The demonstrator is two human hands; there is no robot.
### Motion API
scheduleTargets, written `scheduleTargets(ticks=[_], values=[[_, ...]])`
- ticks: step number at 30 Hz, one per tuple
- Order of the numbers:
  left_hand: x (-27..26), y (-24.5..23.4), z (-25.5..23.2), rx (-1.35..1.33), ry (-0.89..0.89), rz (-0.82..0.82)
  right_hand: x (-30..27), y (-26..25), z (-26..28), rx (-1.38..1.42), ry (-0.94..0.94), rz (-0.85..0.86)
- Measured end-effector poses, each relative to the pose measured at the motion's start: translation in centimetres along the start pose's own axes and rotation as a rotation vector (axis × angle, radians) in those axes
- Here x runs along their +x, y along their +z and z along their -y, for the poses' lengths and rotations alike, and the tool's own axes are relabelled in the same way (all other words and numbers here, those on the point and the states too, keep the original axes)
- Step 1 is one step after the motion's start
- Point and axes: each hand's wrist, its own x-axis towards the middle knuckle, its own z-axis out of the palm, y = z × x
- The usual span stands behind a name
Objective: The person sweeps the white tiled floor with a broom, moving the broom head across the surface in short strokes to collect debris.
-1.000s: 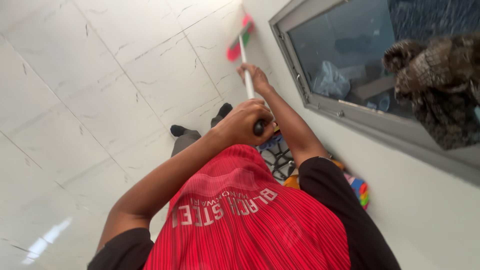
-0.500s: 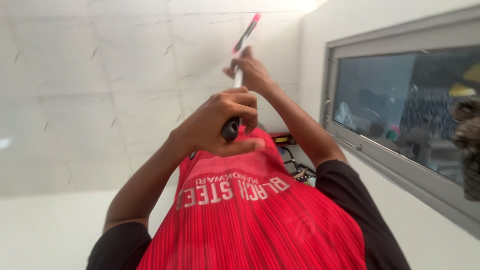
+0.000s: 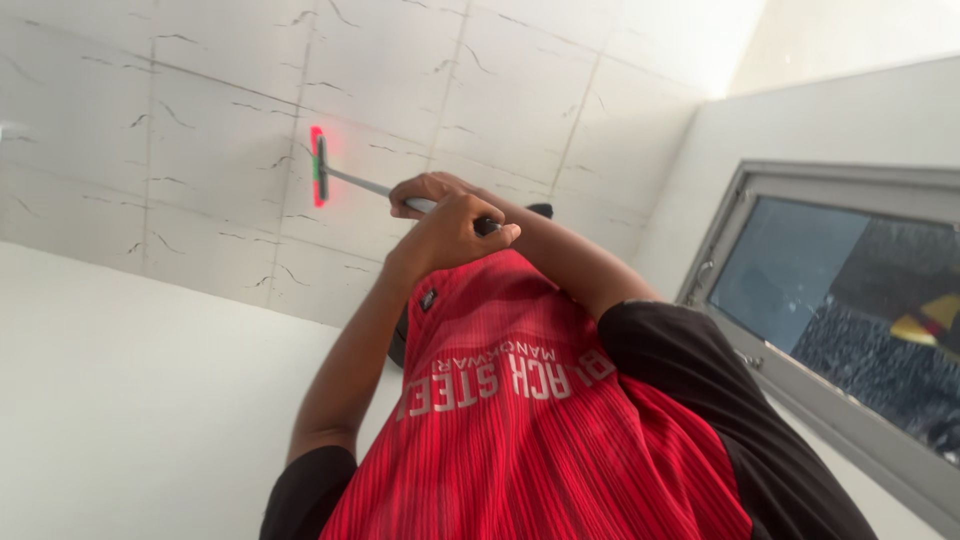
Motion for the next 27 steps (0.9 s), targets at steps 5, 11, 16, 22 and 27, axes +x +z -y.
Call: scheduleTargets(ticks=[5,11,16,22,27], values=[[-1.7,-2.2,2.1,-0.194,-0.075,-0.045,0.1,-0.2,0.4,-0.12,0.147,-0.066],[-1.2,-3.3,2.9,-0.266,0.39,-0.146,-1.3,-3.8,-4.2,-0.14,0.504,0.145],[0.4,-2.2,6.1,-0.403,0.433,-0.148,-2.9,-8.0,-8.1,-0.609,0.517,0.175],[-1.0,-1.1,10.7,-0.694,0.478,-0.268,-2.9,-8.8,-10.2,-0.893,0.397,0.108],[-5.0,-3.9,10.3,-0.706,0.443,-0.405,1.1,-6.7,-6.0,-0.852,0.51,0.161]])
